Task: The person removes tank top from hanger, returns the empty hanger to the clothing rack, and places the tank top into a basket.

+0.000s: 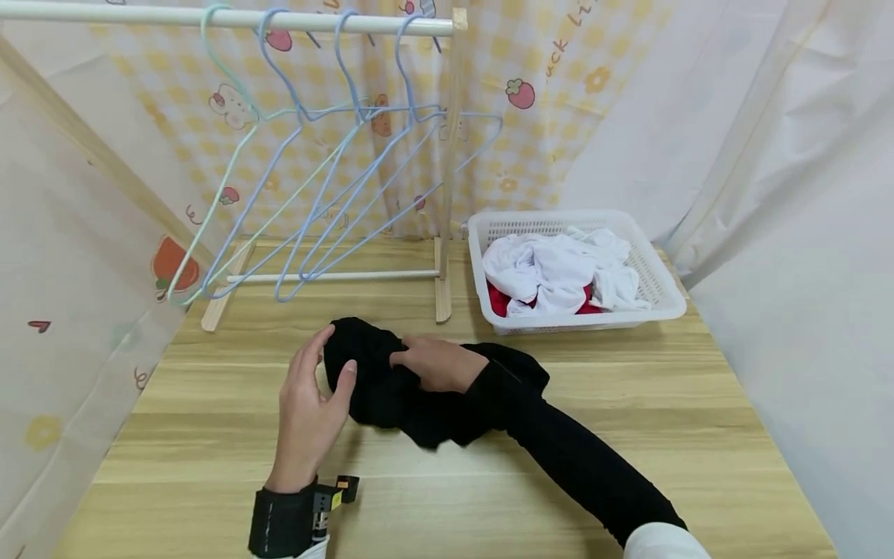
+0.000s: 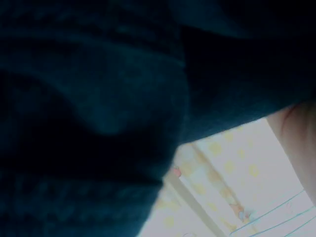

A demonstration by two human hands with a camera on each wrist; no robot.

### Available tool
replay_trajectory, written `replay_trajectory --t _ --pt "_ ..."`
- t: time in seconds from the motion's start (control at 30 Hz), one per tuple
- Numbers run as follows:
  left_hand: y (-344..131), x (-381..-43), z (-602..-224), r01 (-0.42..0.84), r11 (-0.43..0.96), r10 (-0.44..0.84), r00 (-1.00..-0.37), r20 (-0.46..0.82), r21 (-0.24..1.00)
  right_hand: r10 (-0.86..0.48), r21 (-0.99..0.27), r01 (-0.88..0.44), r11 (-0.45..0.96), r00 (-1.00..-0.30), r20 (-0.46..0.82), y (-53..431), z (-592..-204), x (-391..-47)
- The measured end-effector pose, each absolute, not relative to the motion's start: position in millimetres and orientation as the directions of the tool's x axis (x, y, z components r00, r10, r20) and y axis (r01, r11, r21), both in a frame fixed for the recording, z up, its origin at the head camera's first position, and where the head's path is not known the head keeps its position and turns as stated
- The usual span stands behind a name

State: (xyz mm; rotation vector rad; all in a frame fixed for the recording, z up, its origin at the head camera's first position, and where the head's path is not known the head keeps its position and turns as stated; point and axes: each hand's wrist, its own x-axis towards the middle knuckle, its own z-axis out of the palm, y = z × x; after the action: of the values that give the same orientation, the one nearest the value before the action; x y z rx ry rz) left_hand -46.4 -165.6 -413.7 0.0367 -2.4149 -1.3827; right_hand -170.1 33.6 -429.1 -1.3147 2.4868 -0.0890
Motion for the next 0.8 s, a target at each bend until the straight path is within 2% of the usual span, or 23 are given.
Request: replay_trajectory --t 0.13,0.23,0.43,0.57,0.8 --pt "-163.3 -47.7 -414.5 0.151 0.519 -0.19 -0.94 0.285 0.842 -0.821 -0.21 -0.797 0.566 -0.521 -0.234 46.7 -416.7 -167.1" --pt "-162.3 -48.4 -415.1 0.141 0.519 -0.189 -0.943 0.274 0.843 -0.825 -0.231 -0.793 0.564 -0.528 -0.203 60.9 -393.4 -168.1" --pt "-163.6 -48.5 -418.1 0.125 0.528 -0.193 -0.946 0.262 0.84 -0.859 -0.289 -0.818 0.498 -0.511 -0.032 99.8 -322.9 -177.0" --pt "-164.6 -48.1 -418.7 0.12 0.524 -0.191 -0.949 0.253 0.844 -0.844 -0.291 -0.819 0.495 -0.533 0.065 129.3 -274.0 -184.1" --pt "-164.2 -46.4 -419.8 0.102 0.5 -0.188 -0.957 0.223 0.86 -0.771 -0.19 -0.798 0.572 -0.602 0.208 183.0 -193.4 -204.4"
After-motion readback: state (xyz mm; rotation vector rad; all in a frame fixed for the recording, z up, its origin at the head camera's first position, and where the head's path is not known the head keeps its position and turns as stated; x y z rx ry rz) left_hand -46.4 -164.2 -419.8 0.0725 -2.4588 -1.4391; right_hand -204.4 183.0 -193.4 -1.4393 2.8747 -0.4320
